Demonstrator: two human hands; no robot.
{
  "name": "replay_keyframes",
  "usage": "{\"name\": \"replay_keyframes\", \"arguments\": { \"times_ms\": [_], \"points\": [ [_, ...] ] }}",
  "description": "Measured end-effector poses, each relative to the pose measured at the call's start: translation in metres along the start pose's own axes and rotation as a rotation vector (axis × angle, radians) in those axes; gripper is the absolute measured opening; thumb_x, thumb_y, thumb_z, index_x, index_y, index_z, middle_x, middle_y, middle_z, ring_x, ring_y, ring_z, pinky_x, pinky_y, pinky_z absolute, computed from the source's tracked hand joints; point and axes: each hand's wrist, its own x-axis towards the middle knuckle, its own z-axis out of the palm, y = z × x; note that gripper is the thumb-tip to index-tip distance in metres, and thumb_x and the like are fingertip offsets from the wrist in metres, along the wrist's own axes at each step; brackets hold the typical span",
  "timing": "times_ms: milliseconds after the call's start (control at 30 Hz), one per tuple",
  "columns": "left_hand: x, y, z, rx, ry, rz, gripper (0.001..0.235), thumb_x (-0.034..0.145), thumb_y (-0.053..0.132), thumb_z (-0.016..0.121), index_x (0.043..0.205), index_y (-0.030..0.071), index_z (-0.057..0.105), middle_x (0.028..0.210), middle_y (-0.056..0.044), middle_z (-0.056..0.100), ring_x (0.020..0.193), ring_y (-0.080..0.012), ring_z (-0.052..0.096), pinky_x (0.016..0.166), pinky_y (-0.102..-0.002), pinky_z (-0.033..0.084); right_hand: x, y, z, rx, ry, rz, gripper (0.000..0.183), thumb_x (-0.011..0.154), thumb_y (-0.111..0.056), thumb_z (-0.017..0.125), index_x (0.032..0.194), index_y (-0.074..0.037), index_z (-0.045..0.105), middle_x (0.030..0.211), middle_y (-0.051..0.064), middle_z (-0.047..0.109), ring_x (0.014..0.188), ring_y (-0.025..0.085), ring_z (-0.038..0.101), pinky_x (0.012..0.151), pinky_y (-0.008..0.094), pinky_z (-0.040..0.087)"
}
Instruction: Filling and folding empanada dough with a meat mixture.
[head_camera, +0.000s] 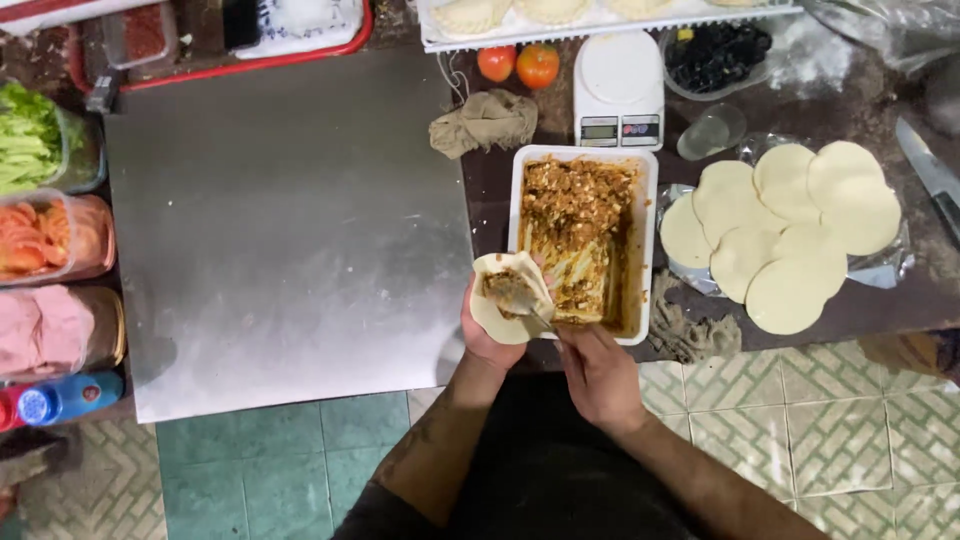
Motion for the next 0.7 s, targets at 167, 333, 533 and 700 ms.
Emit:
{"name": "replay_keyframes", "arguments": {
  "times_ms": [167, 333, 533, 700],
  "points": [
    [0.007, -0.004, 0.000, -0.008, -0.051, 0.000, 0.061, 0.112, 0.048, 0.036, 0.145, 0.001, 0.057, 0.141, -0.024, 0.061, 0.118, -0.0447, 0.062, 0.103, -0.056, 0.049, -0.013, 0.015, -0.005, -0.026, -0.109, 0.118, 0.017, 0.091, -0.011, 0.069, 0.107, -0.006, 0.071, 0.090, 0.014, 0.068, 0.078, 0.036, 0.068, 0.065, 0.045, 0.055],
    [0.001, 0.008, -0.011, -0.065, 0.032, -0.043, 0.062, 0.109, 0.051, 0.037, 0.140, 0.002, 0.056, 0.129, -0.022, 0.065, 0.114, -0.0416, 0.064, 0.103, -0.055, 0.051, -0.012, 0.004, -0.007, 0.081, -0.107, 0.052, 0.013, 0.093, -0.011, 0.069, 0.104, -0.005, 0.069, 0.097, 0.016, 0.071, 0.087, 0.039, 0.069, 0.069, 0.045, 0.055],
    [-0.013, 0.018, -0.008, 0.060, 0.174, -0.070, 0.068, 0.107, 0.053, 0.035, 0.143, -0.001, 0.054, 0.133, -0.024, 0.065, 0.118, -0.0411, 0.063, 0.106, -0.053, 0.049, 0.012, -0.003, -0.004, -0.039, -0.145, 0.052, 0.013, 0.094, -0.012, 0.066, 0.104, -0.006, 0.070, 0.097, 0.015, 0.072, 0.081, 0.038, 0.069, 0.066, 0.044, 0.055],
    [-0.031, 0.030, 0.013, 0.385, 0.066, -0.044, 0.074, 0.111, 0.058, 0.034, 0.153, -0.001, 0.049, 0.146, -0.023, 0.058, 0.134, -0.0374, 0.056, 0.118, -0.051, 0.044, 0.014, 0.002, 0.003, 0.001, -0.256, 0.217, 0.008, 0.094, -0.012, 0.065, 0.099, -0.010, 0.072, 0.086, 0.012, 0.072, 0.070, 0.026, 0.071, 0.062, 0.038, 0.057]
  ]
}}
